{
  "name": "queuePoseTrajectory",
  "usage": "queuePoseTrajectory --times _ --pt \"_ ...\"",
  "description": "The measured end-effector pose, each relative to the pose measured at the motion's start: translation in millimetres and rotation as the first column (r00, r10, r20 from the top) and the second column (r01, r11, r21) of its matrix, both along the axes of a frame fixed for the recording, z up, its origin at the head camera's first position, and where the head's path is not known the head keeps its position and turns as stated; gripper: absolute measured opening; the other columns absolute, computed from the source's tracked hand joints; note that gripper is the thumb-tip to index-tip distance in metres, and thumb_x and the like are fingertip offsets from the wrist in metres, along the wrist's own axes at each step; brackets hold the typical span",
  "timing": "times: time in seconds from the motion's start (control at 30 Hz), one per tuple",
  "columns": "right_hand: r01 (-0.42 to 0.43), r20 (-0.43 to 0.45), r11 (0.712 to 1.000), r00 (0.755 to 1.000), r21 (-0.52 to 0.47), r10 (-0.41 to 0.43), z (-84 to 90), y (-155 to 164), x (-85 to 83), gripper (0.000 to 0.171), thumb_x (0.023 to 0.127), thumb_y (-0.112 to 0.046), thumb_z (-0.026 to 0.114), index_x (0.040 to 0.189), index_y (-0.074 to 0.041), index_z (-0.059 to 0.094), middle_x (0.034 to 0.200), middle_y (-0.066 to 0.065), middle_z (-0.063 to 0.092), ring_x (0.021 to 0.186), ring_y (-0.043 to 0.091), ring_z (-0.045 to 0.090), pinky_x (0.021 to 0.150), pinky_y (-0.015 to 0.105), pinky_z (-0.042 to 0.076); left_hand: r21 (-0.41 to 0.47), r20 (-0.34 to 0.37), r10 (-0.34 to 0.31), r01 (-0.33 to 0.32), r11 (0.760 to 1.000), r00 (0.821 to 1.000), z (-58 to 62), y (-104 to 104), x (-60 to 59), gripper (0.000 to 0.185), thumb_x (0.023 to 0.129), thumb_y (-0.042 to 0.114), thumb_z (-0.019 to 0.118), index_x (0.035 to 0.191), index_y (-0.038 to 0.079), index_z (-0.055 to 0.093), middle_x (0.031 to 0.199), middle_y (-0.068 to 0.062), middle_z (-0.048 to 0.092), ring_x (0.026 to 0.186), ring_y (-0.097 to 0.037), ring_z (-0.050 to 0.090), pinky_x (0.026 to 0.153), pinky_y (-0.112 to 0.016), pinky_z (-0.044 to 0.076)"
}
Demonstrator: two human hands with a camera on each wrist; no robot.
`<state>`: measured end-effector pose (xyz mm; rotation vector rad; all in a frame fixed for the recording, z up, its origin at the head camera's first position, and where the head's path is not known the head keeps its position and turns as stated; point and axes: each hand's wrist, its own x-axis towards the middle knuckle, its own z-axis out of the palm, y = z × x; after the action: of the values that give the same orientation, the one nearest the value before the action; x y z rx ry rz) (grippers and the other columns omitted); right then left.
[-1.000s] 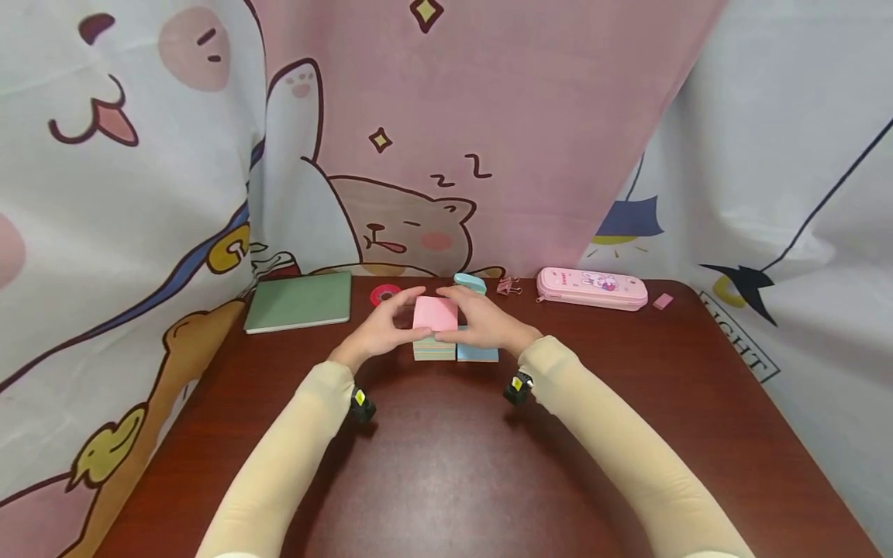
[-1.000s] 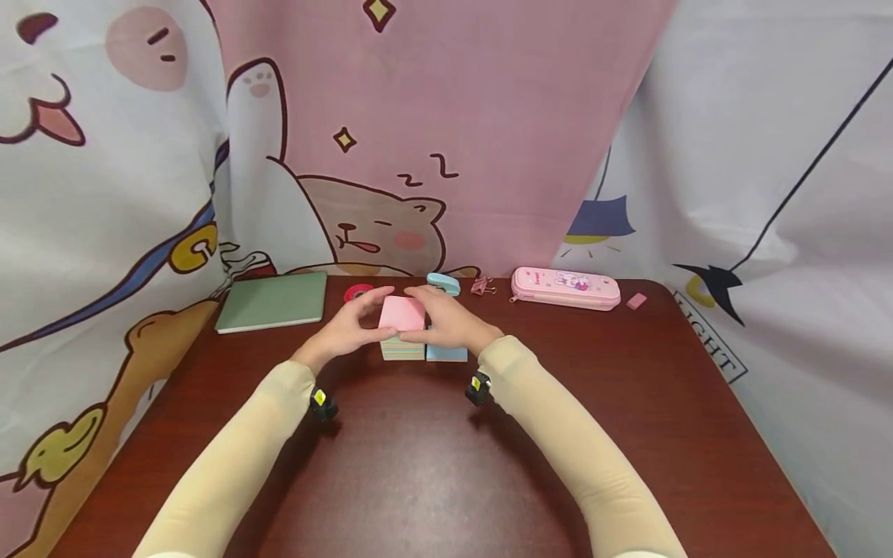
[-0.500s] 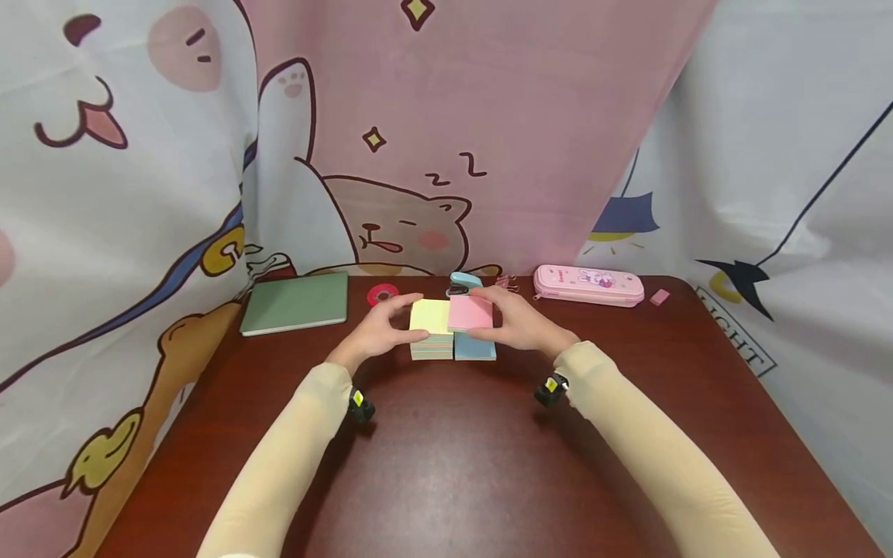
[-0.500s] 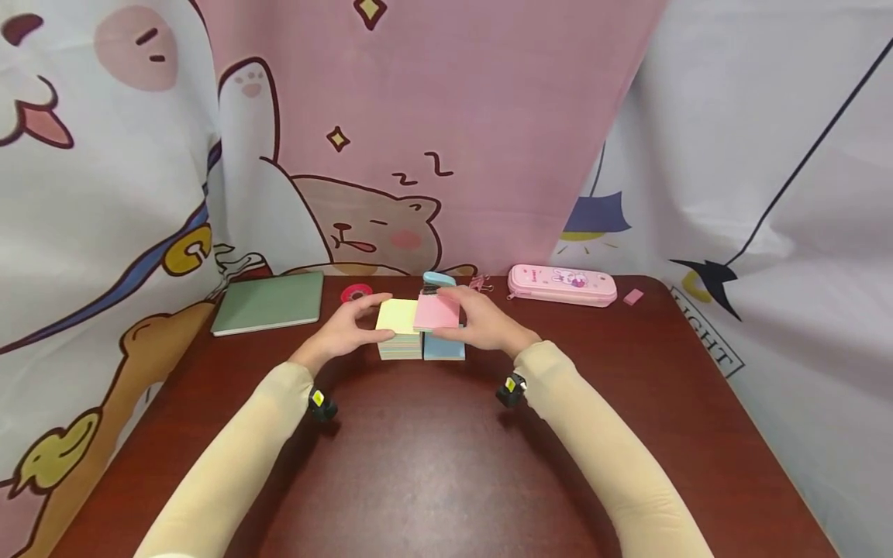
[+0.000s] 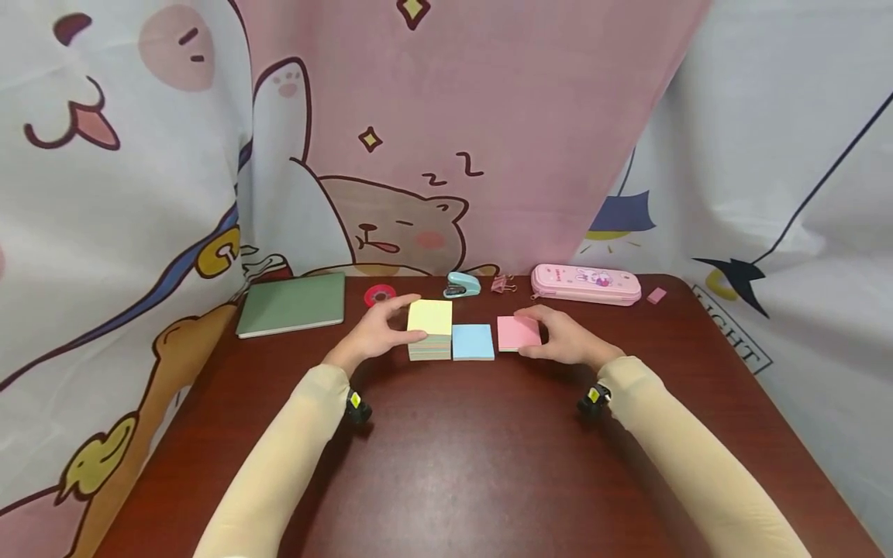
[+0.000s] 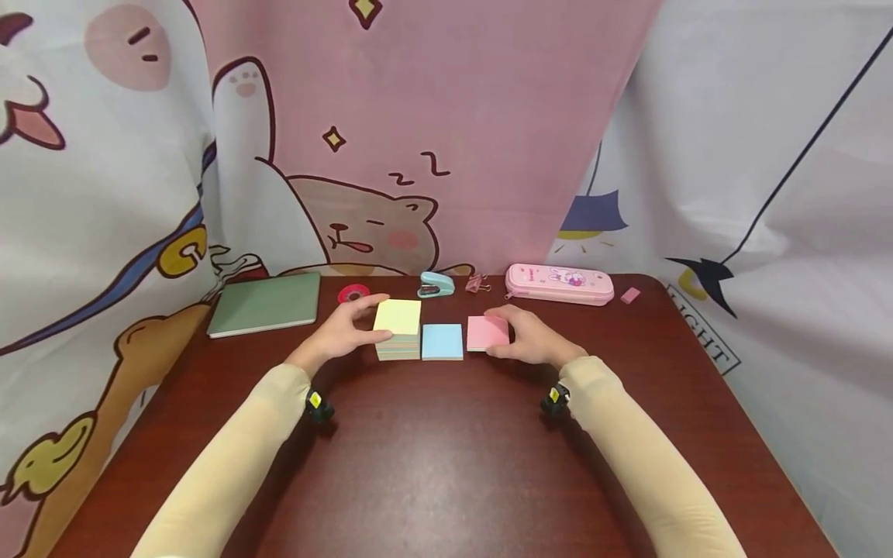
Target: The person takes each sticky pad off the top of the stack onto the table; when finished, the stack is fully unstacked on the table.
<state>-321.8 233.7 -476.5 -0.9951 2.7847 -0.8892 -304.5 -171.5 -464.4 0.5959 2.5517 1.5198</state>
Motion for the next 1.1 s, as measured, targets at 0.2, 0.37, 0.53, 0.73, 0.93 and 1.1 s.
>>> queuePoseTrajectory --times 0.2,0.37,0.53,0.73,0.93,1.1 --pt "-0.03 0.052 0.999 0.998 0.024 0.029 -11.9 0.8 -1.6 0.073 0.086 -0.031 0.087 0.148 -0.009 0.056 0.145 0.011 0.06 0.133 0.03 0.055 0.116 0.058 0.041 0.001 -0.002 -0.002 0.002 1.0 1.0 -0.5 -0.3 0.5 0.083 0.086 0.026 0.09 0.157 0.01 0.048 0.145 -0.011 0.06 0.138 -0.034 0.055 0.109 -0.049 0.053" --pt "-0.053 0.056 0.998 0.997 0.033 0.051 -12.9 -2.4 -2.4 0.073 0.087 -0.03 0.087 0.149 -0.009 0.056 0.148 0.01 0.059 0.138 0.031 0.052 0.118 0.058 0.039 0.006 0.004 0.0 0.0 1.0 1.0 -0.5 0.1 0.2 0.085 0.086 0.023 0.09 0.158 0.008 0.047 0.148 -0.014 0.058 0.14 -0.037 0.053 0.11 -0.052 0.05" --pt "-0.043 0.076 0.998 0.996 0.039 0.04 -12.6 -3.0 -2.6 0.075 0.086 -0.031 0.088 0.151 -0.012 0.054 0.15 0.01 0.058 0.138 0.032 0.051 0.118 0.06 0.038 0.017 0.01 0.001 -0.001 1.0 1.0 -0.7 0.2 0.3 0.084 0.087 0.02 0.089 0.158 0.009 0.046 0.148 -0.016 0.058 0.14 -0.037 0.053 0.111 -0.053 0.049" --pt "-0.043 0.063 0.998 0.997 0.038 0.04 -15.4 -3.3 -3.7 0.076 0.085 -0.032 0.088 0.15 -0.013 0.055 0.148 0.009 0.059 0.136 0.031 0.053 0.117 0.06 0.04 0.015 -0.003 -0.005 0.005 1.0 1.0 -2.6 -1.1 -0.8 0.084 0.087 0.024 0.09 0.157 0.009 0.048 0.146 -0.014 0.06 0.138 -0.036 0.055 0.11 -0.052 0.051" --pt "-0.054 0.043 0.997 0.998 0.056 0.052 -11.0 -7.0 -4.7 0.08 0.085 -0.037 0.087 0.151 -0.009 0.053 0.15 0.012 0.056 0.138 0.032 0.05 0.118 0.06 0.038 0.009 -0.017 -0.01 0.01 1.0 1.0 -1.5 -0.7 -1.2 0.083 0.087 0.026 0.089 0.157 0.01 0.048 0.145 -0.013 0.06 0.137 -0.035 0.056 0.11 -0.05 0.051" --pt "-0.038 -0.025 0.998 0.999 0.044 0.039 1.5 -30.8 -2.7 0.085 0.088 -0.043 0.082 0.154 -0.001 0.048 0.156 0.019 0.049 0.146 0.037 0.043 0.122 0.06 0.033 -0.003 -0.02 -0.011 0.011 1.0 1.0 -2.9 -2.0 -0.7 0.084 0.088 0.028 0.089 0.158 0.01 0.047 0.146 -0.012 0.06 0.137 -0.035 0.056 0.11 -0.048 0.052"
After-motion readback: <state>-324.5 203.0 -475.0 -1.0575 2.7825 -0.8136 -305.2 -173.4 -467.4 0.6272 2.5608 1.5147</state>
